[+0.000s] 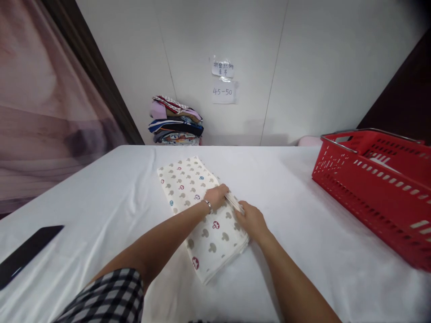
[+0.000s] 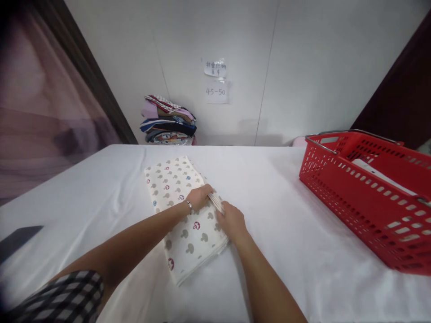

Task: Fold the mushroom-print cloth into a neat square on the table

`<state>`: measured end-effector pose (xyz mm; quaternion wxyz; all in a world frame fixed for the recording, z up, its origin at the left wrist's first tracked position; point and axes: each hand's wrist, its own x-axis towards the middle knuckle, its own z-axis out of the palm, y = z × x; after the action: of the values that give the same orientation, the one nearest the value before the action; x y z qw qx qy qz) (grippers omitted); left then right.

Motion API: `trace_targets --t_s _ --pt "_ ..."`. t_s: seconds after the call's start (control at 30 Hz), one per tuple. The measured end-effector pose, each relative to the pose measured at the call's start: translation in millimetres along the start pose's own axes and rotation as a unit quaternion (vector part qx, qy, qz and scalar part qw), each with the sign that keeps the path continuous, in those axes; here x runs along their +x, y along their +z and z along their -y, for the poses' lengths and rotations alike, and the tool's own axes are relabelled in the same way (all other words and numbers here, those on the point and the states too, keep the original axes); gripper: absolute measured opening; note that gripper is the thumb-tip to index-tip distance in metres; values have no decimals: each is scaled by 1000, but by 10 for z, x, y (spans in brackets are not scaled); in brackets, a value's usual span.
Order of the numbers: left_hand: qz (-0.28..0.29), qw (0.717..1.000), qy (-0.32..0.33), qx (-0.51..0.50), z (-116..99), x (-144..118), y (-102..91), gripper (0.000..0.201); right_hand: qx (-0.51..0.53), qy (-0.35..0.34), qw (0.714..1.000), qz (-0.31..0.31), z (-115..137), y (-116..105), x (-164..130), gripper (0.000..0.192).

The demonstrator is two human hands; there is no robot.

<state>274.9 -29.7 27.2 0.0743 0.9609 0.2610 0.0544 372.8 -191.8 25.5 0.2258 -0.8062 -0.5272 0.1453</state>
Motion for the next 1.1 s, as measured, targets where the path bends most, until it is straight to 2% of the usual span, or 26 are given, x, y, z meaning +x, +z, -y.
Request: trace_targets --t_s 0.07,0.13,0.4,0.6,0.67,0.8,0.9,1.1 --pt "13 1000 14 -6 21 44 10 31 -33 46 998 12 -18 -5 22 23" --pt "36 999 30 -8 39 100 -25 32 -49 59 997 17 -38 -8 36 22" --pt "155 987 15 -39 48 260 -356 40 -6 -5 1000 -8 -42 -14 5 24" --pt "266 955 -46 -119 104 398 -414 37 -1 3 1000 -30 -55 -14 13 26" --pt "262 957 -34 -116 114 456 -365 34 -22 21 999 -22 -64 -29 19 27" --pt "198 978 8 -60 78 523 -175 24 -76 59 995 -3 -79 -45 34 31" --pt "171 984 7 -50 22 482 -48 24 -101 79 992 13 -79 -42 41 32" --pt "137 990 3 -44 -41 314 -39 26 -118 95 988 25 -64 -35 51 28"
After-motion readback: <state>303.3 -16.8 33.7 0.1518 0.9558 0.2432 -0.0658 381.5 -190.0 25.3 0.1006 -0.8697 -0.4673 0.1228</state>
